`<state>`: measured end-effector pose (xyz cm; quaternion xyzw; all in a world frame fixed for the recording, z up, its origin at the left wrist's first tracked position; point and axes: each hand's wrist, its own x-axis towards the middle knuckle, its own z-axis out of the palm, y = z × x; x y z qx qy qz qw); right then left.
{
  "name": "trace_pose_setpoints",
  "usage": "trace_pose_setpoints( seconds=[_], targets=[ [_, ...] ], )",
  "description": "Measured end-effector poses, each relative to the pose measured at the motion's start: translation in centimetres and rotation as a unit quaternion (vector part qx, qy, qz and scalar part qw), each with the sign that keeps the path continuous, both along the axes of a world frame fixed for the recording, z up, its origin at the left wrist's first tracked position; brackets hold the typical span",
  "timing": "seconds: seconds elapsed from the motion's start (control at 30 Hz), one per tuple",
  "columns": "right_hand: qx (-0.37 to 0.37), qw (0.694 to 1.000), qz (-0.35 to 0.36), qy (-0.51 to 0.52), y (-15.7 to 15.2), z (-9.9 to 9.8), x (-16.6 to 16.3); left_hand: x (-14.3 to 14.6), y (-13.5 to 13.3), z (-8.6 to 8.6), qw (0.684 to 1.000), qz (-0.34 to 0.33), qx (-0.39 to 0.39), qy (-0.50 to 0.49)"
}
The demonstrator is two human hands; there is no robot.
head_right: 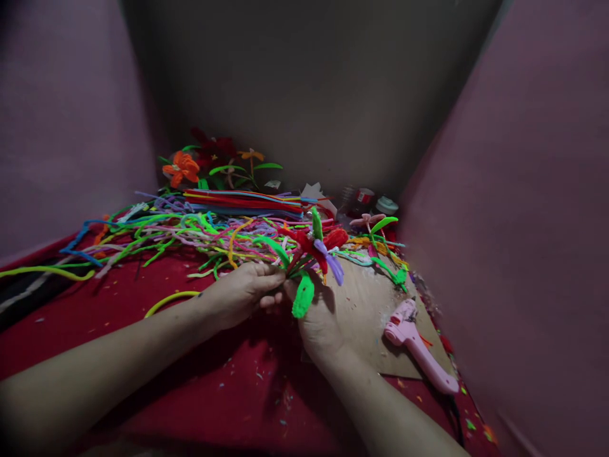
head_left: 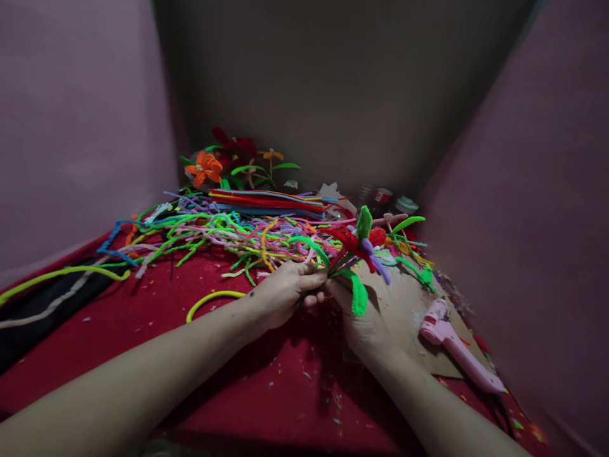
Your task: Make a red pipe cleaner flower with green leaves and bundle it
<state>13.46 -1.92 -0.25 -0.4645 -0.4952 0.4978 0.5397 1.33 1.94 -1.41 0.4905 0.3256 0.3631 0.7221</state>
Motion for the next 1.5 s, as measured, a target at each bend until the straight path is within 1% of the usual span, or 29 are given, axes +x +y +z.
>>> trace_pose_setpoints(
  seconds=[0.07, 0.13, 0.3, 0.43, 0.53, 0.6, 0.7, 0.8, 0.87, 0.93, 1.03, 1.13, 1.23, 1.3, 1.33, 1.37, 1.4, 1.47, 1.5],
  targets=[
    [-0.003, 1.000, -0.001, 0.001, 0.1, -0.2, 0.2, -0.1, -0.1, 0.2, 0.999, -0.010, -0.028, -0.017],
    [-0.005, 1.000, -0.002, -0.005, 0.1, -0.3, 0.4, -0.1, -0.1, 0.2, 0.998, -0.027, -0.041, -0.047],
    [0.001, 0.999, 0.035, 0.005, 0.0, -1.3, 1.0, -0.3, -0.1, 0.1, 0.992, -0.072, -0.041, -0.093],
    [-0.008, 0.995, 0.073, 0.061, 0.1, -2.1, 1.6, -0.3, -0.5, 0.1, 0.985, -0.103, -0.035, -0.132],
    [0.014, 0.989, 0.092, 0.117, 0.3, -2.3, 1.8, -0.3, -0.9, 0.1, 0.981, -0.130, -0.046, -0.138],
    [0.021, 0.985, 0.090, 0.149, 0.4, -2.3, 1.6, -0.3, -1.1, 0.2, 0.982, -0.131, -0.042, -0.132],
    [0.019, 0.977, 0.079, 0.195, 0.5, -2.1, 1.1, -0.2, -1.2, 0.7, 0.989, -0.095, 0.003, -0.109],
    [0.003, 0.973, 0.070, 0.219, 0.5, -2.0, 0.8, 0.0, -1.3, 1.4, 0.996, -0.042, 0.082, -0.018],
    [-0.016, 0.973, 0.066, 0.219, 0.5, -2.0, 0.7, 0.1, -1.4, 1.8, 0.993, -0.014, 0.114, 0.029],
    [-0.023, 0.974, 0.067, 0.214, 0.4, -2.0, 0.7, 0.4, -1.5, 1.8, 0.992, 0.001, 0.126, 0.026],
    [-0.011, 0.976, 0.071, 0.206, 0.4, -2.1, 0.5, 0.7, -1.7, 1.5, 0.992, 0.029, 0.125, 0.001],
    [-0.005, 0.977, 0.050, 0.206, 0.4, -2.4, 0.3, 0.8, -1.9, 1.1, 0.989, 0.074, 0.130, -0.010],
    [-0.006, 0.975, 0.023, 0.220, 0.3, -2.5, 0.1, 0.6, -2.0, 0.8, 0.978, 0.111, 0.175, 0.017],
    [-0.014, 0.973, 0.016, 0.230, 0.4, -2.5, 0.1, 0.4, -2.0, 0.5, 0.956, 0.133, 0.249, 0.077],
    [-0.019, 0.972, 0.016, 0.234, 0.4, -2.5, 0.1, 0.3, -2.0, 0.3, 0.934, 0.141, 0.307, 0.118],
    [-0.024, 0.971, 0.017, 0.238, 0.5, -2.4, 0.2, 0.2, -2.0, 0.0, 0.901, 0.146, 0.375, 0.162],
    [-0.029, 0.970, 0.017, 0.241, 0.5, -2.4, 0.2, 0.1, -2.0, -0.2, 0.857, 0.149, 0.447, 0.206],
    [-0.038, 0.970, 0.003, 0.239, 0.6, -2.3, 0.2, -0.1, -1.9, -0.7, 0.760, 0.149, 0.570, 0.275],
    [-0.042, 0.971, -0.009, 0.235, 0.6, -2.3, 0.2, -0.1, -1.8, -1.0, 0.716, 0.150, 0.613, 0.297]
  ],
)
